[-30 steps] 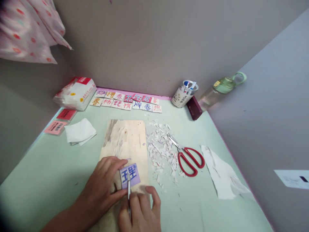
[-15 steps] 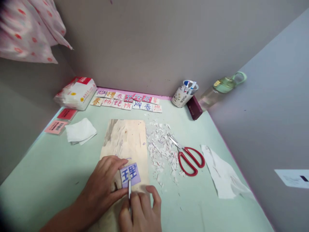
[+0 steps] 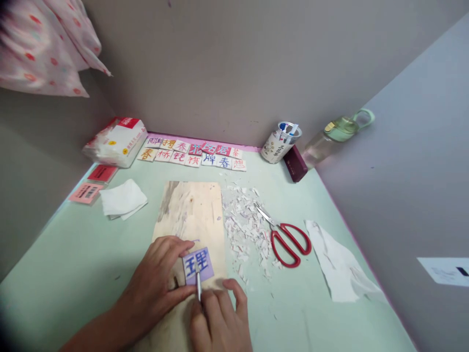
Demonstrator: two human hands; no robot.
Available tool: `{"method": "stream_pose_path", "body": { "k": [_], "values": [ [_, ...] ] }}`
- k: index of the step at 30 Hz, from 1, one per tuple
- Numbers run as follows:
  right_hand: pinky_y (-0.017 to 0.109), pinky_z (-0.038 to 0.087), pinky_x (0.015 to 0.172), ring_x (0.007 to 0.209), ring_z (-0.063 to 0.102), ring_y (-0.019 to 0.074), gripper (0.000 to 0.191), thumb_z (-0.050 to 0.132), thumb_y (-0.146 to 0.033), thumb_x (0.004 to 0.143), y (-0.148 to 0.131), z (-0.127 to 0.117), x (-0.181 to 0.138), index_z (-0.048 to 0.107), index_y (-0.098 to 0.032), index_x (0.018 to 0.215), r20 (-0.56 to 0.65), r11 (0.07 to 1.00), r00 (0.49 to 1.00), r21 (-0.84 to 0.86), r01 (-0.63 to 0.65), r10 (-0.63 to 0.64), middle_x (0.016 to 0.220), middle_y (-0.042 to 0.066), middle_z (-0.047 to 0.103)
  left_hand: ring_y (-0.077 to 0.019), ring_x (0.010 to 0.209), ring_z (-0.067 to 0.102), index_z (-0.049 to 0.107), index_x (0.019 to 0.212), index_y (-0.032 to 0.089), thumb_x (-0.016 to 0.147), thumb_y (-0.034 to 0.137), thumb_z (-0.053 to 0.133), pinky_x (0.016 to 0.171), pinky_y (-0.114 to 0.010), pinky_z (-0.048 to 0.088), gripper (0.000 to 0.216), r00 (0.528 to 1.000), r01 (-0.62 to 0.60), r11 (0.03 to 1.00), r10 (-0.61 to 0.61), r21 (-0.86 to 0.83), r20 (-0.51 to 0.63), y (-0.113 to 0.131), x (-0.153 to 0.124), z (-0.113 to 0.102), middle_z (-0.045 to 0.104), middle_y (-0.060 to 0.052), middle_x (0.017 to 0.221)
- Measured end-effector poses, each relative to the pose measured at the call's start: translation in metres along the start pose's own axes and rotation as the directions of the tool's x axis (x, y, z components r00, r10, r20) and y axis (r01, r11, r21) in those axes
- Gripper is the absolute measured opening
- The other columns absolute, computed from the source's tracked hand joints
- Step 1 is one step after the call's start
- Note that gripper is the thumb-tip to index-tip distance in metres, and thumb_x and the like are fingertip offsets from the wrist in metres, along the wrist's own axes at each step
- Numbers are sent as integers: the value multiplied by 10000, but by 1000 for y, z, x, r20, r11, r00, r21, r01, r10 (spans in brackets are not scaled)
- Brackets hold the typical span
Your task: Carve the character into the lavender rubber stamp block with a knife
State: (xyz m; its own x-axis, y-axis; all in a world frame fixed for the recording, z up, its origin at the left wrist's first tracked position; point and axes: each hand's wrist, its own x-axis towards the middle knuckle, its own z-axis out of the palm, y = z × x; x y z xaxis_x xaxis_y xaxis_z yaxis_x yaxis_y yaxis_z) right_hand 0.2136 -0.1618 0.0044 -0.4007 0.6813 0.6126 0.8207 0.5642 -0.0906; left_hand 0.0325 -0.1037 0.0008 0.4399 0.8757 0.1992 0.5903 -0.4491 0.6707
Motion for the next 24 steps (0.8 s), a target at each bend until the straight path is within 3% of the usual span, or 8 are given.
{"method": "stream_pose_path", "body": {
  "k": [13, 24],
  "values": [
    [363, 490, 847, 685, 606, 134, 262, 472, -49, 1006, 1, 1, 5, 602, -192, 830, -34, 995, 997, 73, -61, 64, 765, -11, 689, -297, 1070, 529, 442, 1306, 245, 741, 206, 859, 927, -467, 484, 703, 999, 15, 1000, -15, -5, -35, 1, -1, 3, 572, -65, 1164],
    [357, 507, 893, 697, 619, 144, 197, 505, -85, 985, 10, 1, 0, 592, -217, 867, 0, 971, 990, 196, -136, 138, 750, -20, 651, -296, 1069, 520, 422, 1321, 244, 748, 207, 868, 930, -470, 486, 727, 999, 9, 1000, -9, -6, -33, 0, 0, 3, 565, -70, 1157]
  ]
}}
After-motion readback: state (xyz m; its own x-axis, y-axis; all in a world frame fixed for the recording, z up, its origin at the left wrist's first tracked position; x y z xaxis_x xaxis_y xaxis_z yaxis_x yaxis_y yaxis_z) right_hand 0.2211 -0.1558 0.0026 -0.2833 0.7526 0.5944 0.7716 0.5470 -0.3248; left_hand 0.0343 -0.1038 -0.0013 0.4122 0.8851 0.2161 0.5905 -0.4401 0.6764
